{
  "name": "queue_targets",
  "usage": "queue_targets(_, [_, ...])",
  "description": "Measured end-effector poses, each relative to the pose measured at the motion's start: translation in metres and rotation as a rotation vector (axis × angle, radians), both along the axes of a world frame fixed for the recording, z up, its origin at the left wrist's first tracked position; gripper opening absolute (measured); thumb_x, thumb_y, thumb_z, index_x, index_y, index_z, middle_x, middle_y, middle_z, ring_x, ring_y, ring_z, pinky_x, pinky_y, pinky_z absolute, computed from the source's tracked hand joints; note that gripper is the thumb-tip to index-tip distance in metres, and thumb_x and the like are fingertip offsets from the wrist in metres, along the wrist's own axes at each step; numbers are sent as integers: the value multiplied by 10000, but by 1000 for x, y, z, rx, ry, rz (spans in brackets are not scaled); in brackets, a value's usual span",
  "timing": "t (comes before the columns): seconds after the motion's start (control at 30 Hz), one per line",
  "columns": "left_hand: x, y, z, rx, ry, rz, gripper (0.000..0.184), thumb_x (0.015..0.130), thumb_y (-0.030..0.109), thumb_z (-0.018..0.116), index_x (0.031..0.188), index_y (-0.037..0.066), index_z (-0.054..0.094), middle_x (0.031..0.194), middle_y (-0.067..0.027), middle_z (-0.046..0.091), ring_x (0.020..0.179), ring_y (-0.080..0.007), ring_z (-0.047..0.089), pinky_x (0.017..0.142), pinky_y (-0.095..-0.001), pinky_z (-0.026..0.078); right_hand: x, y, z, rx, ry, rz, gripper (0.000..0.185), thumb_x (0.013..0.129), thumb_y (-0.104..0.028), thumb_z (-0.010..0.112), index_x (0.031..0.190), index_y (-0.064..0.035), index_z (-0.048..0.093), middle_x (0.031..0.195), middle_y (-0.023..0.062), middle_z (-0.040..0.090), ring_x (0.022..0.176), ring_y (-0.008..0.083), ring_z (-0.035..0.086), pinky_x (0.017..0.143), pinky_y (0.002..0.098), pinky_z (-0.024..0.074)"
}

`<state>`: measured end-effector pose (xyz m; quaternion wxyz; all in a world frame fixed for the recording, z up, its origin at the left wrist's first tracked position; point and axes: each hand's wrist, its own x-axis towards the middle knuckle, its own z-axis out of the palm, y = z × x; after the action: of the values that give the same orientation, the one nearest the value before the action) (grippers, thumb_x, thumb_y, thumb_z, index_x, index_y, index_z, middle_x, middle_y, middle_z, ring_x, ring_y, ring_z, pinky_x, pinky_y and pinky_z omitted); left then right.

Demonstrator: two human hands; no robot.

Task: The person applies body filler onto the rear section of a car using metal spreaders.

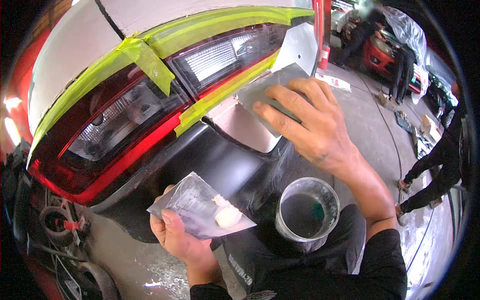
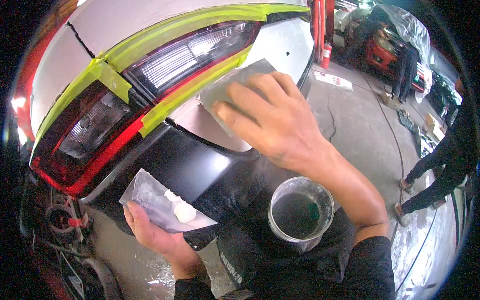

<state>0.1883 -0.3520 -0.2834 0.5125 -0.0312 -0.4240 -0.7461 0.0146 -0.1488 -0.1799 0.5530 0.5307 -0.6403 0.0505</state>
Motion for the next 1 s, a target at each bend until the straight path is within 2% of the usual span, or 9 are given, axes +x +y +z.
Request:
queue_targets(0.3, [0, 1, 4, -43, 15, -21, 396, 944, 350, 734, 1104, 8, 616, 1106, -164, 673, 924, -239, 677, 822, -396, 576, -8, 5, 2, -20, -4, -2, 341, 781, -170, 639, 1117, -121, 673, 1119, 47, 637, 1010, 259, 593, 853, 418, 483])
queue_targets(0.6, [-5, 5, -1, 42, -22, 138, 497, 935, 375, 740, 1202, -25, 613, 1118, -169, 673, 970, -269, 683, 851, -430, 581, -23, 14, 2, -48, -35, -21, 331, 789, -137, 632, 1116, -146, 686, 1130, 28, 652, 1024, 256, 595, 891, 423, 485])
queue_targets(1.0, [-1, 3, 1, -31, -48, 107, 508, 948, 403, 716, 1173, -40, 607, 1075, -162, 666, 940, -254, 678, 828, -408, 577, -37, 21, 3, -82, -59, -9, 339, 784, -111, 644, 1115, -153, 710, 1130, 21, 669, 1027, 258, 603, 895, 424, 492])
